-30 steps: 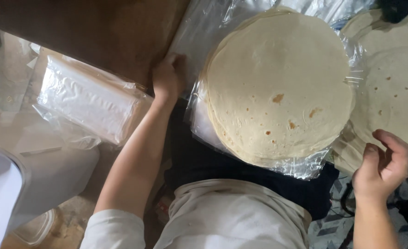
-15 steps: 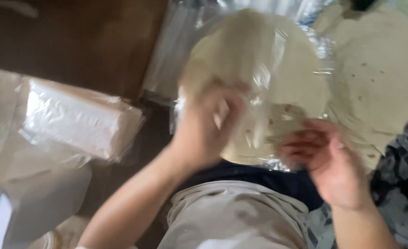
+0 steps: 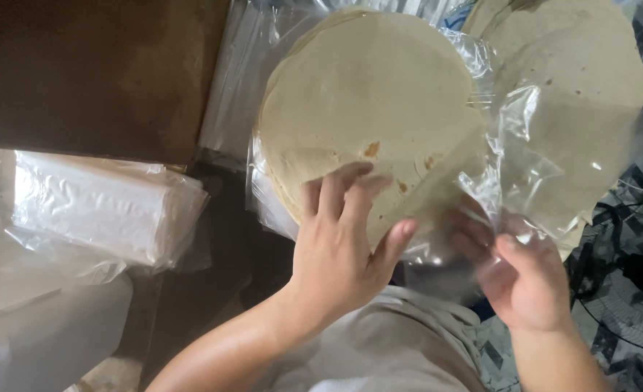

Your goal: The person places individual tortillas into plastic wrap, stacks them, and folds the edges of the wrap around the stacks by hand.

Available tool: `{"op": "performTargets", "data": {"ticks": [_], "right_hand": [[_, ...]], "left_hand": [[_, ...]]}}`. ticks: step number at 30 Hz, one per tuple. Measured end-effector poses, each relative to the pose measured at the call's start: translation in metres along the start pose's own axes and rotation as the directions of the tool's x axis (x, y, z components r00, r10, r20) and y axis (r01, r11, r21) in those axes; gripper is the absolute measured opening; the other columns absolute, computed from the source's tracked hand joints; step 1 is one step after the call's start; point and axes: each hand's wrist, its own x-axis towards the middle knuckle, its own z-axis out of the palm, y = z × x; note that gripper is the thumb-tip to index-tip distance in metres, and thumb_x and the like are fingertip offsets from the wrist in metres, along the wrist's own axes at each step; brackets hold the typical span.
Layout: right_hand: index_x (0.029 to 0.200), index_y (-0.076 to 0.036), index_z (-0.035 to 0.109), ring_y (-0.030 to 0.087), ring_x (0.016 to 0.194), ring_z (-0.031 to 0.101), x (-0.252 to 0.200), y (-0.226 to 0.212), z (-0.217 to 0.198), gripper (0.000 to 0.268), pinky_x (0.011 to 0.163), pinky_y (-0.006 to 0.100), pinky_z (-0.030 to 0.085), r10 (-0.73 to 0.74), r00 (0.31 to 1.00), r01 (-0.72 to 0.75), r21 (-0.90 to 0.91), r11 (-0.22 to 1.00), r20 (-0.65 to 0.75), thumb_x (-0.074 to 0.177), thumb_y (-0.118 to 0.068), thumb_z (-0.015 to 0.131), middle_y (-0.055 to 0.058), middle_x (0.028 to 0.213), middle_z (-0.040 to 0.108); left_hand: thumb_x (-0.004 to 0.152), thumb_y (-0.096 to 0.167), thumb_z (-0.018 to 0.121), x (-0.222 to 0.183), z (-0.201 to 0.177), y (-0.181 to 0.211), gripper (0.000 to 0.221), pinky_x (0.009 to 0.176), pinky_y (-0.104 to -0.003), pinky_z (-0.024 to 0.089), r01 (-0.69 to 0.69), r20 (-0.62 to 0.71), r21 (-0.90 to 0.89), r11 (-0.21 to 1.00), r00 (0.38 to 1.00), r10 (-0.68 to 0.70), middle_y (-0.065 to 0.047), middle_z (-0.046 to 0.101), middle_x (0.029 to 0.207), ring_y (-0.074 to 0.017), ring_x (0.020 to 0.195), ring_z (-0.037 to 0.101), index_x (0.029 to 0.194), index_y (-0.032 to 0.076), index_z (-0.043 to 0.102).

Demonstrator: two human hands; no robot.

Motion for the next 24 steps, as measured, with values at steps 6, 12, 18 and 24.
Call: {"op": "performTargets", "data": {"ticks": [6, 12, 18, 24], "right_hand": [[0.115, -0.006, 0.073, 0.047, 0.15, 0.043, -0.007, -0.024, 0.014, 0.018, 0.115, 0.057, 0.042, -0.172, 0.869, 0.056, 0.252, 0.966, 0.464, 0.099, -0.009, 0.067, 0.015, 0.163, 0.046], [0.104, -0.001, 0.062, 0.042, 0.127, 0.06, 0.012, -0.022, -0.039, 0.027, 0.108, 0.054, 0.053, -0.131, 0.971, 0.148, -0.072, 0.986, 0.198, 0.108, -0.027, 0.072, 0.024, 0.133, 0.062], [0.124, -0.005, 0.044, 0.016, 0.103, 0.053, 0.008, -0.016, 0.054, 0.086, 0.082, 0.034, 0.048, -0.493, 0.85, 0.474, -0.674, 0.567, 0.183, 0.071, -0.061, 0.082, 0.003, 0.119, 0.049], [0.1, 0.005, 0.049, 0.03, 0.066, 0.041, 0.009, 0.012, -0.041, 0.029, 0.061, 0.043, 0.032, -0.129, 0.975, 0.052, -0.38, 0.923, -0.18, 0.101, -0.008, 0.075, 0.02, 0.079, 0.047]], "left_hand": [[0.099, 0.026, 0.072, 0.006, -0.008, 0.028, 0.04, 0.111, -0.045, 0.041, -0.07, 0.15, -0.297, 0.952, 0.982, 0.119, -0.019, 0.06, 0.134, -0.0315, 0.129, 0.055, 0.129, 0.003, 0.057], [0.096, 0.015, 0.07, 0.011, -0.006, 0.018, 0.03, 0.079, -0.018, 0.053, 0.716, 0.691, -0.669, 0.197, 0.698, -0.189, 0.004, 0.069, 0.097, -0.0015, 0.088, 0.063, 0.121, -0.001, 0.064], [0.076, 0.019, 0.091, 0.002, 0.023, -0.006, 0.047, 0.059, -0.02, 0.04, 0.588, 0.462, -0.686, 0.429, 0.807, -0.367, 0.007, 0.048, 0.078, -0.0036, 0.069, 0.044, 0.108, 0.005, 0.059], [0.089, 0.019, 0.084, 0.005, 0.016, -0.012, 0.033, 0.066, -0.02, 0.041, 0.508, 0.462, -0.771, 0.384, 0.861, -0.211, 0.007, 0.055, 0.084, -0.0031, 0.075, 0.047, 0.104, 0.008, 0.057]]}}
